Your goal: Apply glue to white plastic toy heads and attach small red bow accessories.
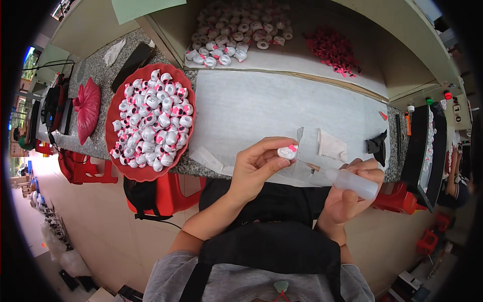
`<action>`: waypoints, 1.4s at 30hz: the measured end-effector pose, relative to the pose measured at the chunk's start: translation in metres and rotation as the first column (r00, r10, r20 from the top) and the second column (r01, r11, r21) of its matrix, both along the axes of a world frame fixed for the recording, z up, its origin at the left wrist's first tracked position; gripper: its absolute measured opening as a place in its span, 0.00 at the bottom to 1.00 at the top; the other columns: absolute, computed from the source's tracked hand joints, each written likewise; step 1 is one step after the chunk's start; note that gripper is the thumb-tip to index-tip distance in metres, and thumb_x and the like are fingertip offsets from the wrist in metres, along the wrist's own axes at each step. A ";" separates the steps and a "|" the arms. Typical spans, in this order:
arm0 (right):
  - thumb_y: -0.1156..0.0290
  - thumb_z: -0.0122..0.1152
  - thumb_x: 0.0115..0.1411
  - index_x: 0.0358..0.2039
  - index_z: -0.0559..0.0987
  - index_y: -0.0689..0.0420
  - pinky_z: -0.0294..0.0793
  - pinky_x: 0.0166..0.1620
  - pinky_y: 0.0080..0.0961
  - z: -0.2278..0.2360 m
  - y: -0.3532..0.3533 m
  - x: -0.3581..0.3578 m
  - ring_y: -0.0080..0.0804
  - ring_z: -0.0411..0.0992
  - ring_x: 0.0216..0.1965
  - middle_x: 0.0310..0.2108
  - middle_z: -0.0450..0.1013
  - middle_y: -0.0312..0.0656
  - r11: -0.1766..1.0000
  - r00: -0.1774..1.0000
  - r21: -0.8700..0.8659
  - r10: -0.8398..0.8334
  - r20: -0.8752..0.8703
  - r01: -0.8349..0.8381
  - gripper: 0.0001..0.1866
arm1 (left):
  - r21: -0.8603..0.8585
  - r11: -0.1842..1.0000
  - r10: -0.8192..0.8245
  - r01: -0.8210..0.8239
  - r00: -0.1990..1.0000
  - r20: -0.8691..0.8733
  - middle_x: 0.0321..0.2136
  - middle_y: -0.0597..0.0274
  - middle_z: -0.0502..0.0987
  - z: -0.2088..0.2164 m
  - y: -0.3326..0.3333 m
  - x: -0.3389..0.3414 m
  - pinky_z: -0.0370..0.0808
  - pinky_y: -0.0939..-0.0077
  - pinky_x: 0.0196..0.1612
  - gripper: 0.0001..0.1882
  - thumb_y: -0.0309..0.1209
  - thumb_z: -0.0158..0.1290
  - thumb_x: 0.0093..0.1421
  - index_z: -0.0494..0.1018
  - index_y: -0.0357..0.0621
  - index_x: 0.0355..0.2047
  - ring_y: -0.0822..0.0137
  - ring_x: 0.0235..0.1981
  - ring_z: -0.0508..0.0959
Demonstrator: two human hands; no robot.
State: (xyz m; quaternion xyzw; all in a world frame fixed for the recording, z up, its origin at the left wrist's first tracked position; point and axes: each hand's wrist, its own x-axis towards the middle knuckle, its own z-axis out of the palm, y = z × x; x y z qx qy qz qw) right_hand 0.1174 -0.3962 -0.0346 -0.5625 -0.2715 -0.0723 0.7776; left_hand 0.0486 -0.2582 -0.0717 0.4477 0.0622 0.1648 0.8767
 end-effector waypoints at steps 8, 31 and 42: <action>0.67 0.66 0.37 0.30 0.63 0.56 0.67 0.24 0.17 0.001 0.000 -0.013 0.24 0.64 0.20 0.26 0.61 0.40 0.993 0.963 -0.120 0.028 0.268 0.004 0.22 | 0.018 0.999 0.034 -0.034 0.999 0.020 0.38 0.49 0.67 0.003 0.000 -0.005 0.69 0.72 0.42 0.19 0.18 0.47 0.47 0.61 0.32 0.42 0.66 0.39 0.69; 0.72 0.66 0.36 0.31 0.63 0.55 0.67 0.22 0.20 0.000 -0.010 -0.014 0.27 0.63 0.22 0.29 0.58 0.38 0.977 0.944 -0.209 0.114 0.308 -0.050 0.23 | -0.014 1.000 0.004 -0.003 0.999 0.033 0.38 0.50 0.67 0.005 -0.003 -0.004 0.68 0.72 0.43 0.20 0.19 0.48 0.47 0.60 0.32 0.43 0.66 0.39 0.69; 0.73 0.67 0.35 0.33 0.63 0.54 0.68 0.24 0.22 0.000 -0.009 -0.014 0.29 0.64 0.24 0.30 0.59 0.38 0.962 0.934 -0.253 0.178 0.310 -0.100 0.25 | -0.004 1.000 -0.011 0.011 1.000 0.026 0.38 0.49 0.67 0.005 -0.003 -0.003 0.68 0.73 0.42 0.20 0.18 0.48 0.47 0.60 0.33 0.43 0.67 0.39 0.69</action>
